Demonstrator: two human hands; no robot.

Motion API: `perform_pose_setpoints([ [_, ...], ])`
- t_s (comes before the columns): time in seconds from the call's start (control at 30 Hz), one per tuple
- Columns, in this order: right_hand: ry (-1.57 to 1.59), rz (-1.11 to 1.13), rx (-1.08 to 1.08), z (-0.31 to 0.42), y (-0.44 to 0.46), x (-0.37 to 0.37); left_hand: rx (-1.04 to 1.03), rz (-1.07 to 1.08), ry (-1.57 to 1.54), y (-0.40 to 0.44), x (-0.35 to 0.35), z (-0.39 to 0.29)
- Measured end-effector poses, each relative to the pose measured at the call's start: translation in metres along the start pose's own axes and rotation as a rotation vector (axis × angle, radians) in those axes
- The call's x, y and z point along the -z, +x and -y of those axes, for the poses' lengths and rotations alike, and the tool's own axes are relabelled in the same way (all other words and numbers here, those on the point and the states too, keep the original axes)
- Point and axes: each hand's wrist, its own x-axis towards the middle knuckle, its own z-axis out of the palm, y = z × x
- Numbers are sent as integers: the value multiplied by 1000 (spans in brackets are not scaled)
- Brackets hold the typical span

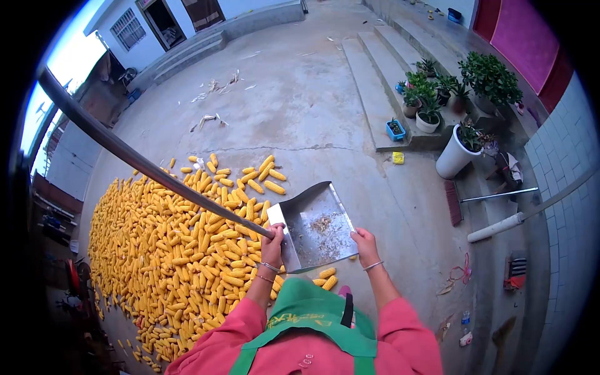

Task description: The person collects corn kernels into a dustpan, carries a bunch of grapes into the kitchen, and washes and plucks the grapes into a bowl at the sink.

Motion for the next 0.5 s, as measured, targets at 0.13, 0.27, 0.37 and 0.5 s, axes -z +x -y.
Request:
perform_pose_setpoints([
  [0.13,-6,54,-17,33,111,-25,45,-84,-16,92,-25,-1],
  [0.27,82,95,-55,70,212,-51,14,-123,111,200,-50,31],
  [0.37,86,86,-49,83,310,-64,-8,-142,120,302,-73,47],
  [0.5,62,90,-57,122,454,-107,-188,-153,294,451,-103,24],
])
